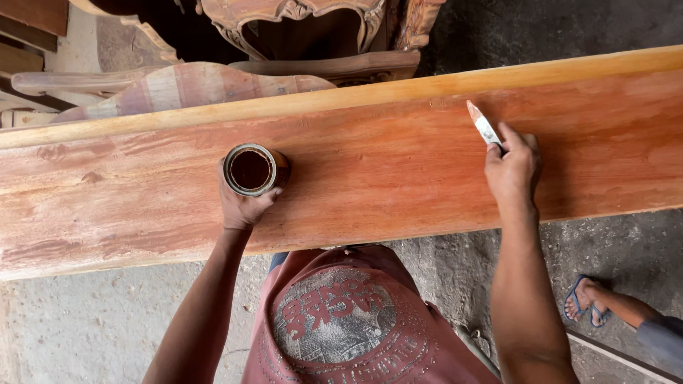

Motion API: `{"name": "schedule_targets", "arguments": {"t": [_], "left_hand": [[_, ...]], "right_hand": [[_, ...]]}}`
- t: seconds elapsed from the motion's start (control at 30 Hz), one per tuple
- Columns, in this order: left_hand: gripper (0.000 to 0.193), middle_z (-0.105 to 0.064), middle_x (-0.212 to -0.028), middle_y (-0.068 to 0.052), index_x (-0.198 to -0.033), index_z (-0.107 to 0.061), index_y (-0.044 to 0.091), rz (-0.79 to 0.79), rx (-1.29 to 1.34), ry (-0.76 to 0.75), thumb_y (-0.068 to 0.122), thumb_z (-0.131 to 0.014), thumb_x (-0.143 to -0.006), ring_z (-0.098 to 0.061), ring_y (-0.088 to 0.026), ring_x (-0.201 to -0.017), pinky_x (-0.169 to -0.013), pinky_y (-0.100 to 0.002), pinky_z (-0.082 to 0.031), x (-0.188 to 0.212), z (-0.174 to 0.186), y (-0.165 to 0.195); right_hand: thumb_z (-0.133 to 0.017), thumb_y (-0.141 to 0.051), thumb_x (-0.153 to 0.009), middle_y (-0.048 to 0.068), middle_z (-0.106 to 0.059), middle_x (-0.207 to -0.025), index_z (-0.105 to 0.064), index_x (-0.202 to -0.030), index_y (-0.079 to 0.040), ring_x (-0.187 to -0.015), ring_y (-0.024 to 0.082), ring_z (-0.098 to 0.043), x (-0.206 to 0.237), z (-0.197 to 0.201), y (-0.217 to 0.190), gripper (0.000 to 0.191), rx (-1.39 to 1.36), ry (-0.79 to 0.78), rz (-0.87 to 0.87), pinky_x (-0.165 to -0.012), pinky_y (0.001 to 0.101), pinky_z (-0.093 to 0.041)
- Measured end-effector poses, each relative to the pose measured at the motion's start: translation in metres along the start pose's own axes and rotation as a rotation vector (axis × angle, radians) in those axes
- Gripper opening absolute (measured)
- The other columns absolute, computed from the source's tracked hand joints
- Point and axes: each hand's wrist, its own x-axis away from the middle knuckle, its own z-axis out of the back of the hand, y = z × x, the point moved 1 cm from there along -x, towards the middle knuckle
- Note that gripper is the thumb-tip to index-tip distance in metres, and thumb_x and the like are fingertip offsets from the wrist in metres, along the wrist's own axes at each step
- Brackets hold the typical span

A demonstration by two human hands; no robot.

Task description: The person holds a can of wood stain in one hand and uses a brush in the other to apply stain along a long wooden board resting on supports. They dip the brush into the can repeatedly and brush the stain across the board surface, working along its length, and briefly touch the board surface with a hand.

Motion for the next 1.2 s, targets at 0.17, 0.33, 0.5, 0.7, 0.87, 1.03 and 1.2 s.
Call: {"name": "schedule_targets", "arguments": {"t": [0.17,0.33,0.5,0.7,0.87,1.03,1.2], "left_hand": [[0.1,-0.057,-0.128,-0.013,-0.135,-0.049,0.0,-0.024,-0.071,-0.008,0.061,-0.089,-0.067,-0.061,-0.027,-0.12,-0.105,-0.042,-0.052,0.0,0.0,-0.002],[0.103,-0.057,-0.127,-0.013,-0.135,-0.047,-0.001,0.012,-0.02,-0.008,0.064,-0.089,-0.067,-0.061,-0.027,-0.119,-0.103,-0.043,-0.052,0.001,0.0,-0.005],[0.103,-0.055,-0.13,-0.015,-0.137,-0.047,0.0,-0.062,-0.069,-0.012,0.065,-0.087,-0.068,-0.06,-0.028,-0.122,-0.104,-0.043,-0.052,-0.001,0.003,-0.007],[0.097,-0.058,-0.125,-0.015,-0.131,-0.053,-0.002,-0.048,-0.056,-0.056,0.061,-0.09,-0.067,-0.062,-0.029,-0.116,-0.102,-0.043,-0.053,-0.009,0.013,0.004],[0.089,-0.065,-0.122,-0.013,-0.131,-0.055,-0.001,0.007,0.022,-0.089,0.051,-0.092,-0.068,-0.066,-0.027,-0.113,-0.099,-0.04,-0.055,-0.014,0.043,0.01],[0.078,-0.067,-0.121,-0.013,-0.131,-0.057,0.001,0.003,0.055,-0.048,0.038,-0.091,-0.073,-0.067,-0.025,-0.112,-0.099,-0.04,-0.056,-0.005,0.107,-0.016],[0.098,-0.062,-0.131,-0.016,-0.143,-0.04,0.001,0.018,0.292,-0.178,0.041,-0.094,-0.071,-0.063,-0.026,-0.12,-0.102,-0.04,-0.054,-0.016,0.17,-0.056]], "right_hand": [[-0.074,-0.002,-0.094,0.013,-0.058,-0.1,-0.074,-0.126,-0.01,-0.089,0.028,-0.061,0.009,-0.032,-0.03,0.033,0.129,0.14,0.158,-0.078,0.0395,-0.053],[-0.073,-0.006,-0.095,0.006,-0.052,-0.095,-0.064,-0.112,-0.011,-0.083,0.018,-0.053,0.021,-0.078,-0.076,0.019,-0.473,0.115,0.091,-0.069,0.0311,-0.048],[-0.075,-0.011,-0.099,-0.003,-0.046,-0.09,-0.05,-0.09,-0.012,-0.076,0.007,-0.045,0.007,-0.079,-0.073,0.026,-0.983,0.03,-0.349,-0.058,0.0212,-0.041],[-0.067,-0.003,-0.101,0.002,-0.047,-0.082,-0.064,-0.108,-0.007,-0.075,0.018,-0.043,0.023,-0.09,-0.109,0.01,-0.671,0.28,0.121,-0.061,0.0324,-0.037],[-0.068,0.005,-0.096,0.011,-0.057,-0.089,-0.076,-0.122,-0.009,-0.083,0.026,-0.055,0.07,-0.116,-0.169,0.03,-0.195,-0.026,0.479,-0.068,0.0417,-0.044],[-0.065,0.004,-0.091,0.013,-0.058,-0.095,-0.075,-0.129,-0.007,-0.093,0.032,-0.056,0.069,-0.094,-0.171,0.041,0.024,0.109,0.29,-0.081,0.0437,-0.048],[-0.068,-0.003,-0.097,0.018,-0.054,-0.098,-0.071,-0.133,-0.008,-0.097,0.037,-0.052,0.089,-0.14,-0.23,0.037,0.131,0.139,0.175,-0.08,0.0477,-0.045]]}}
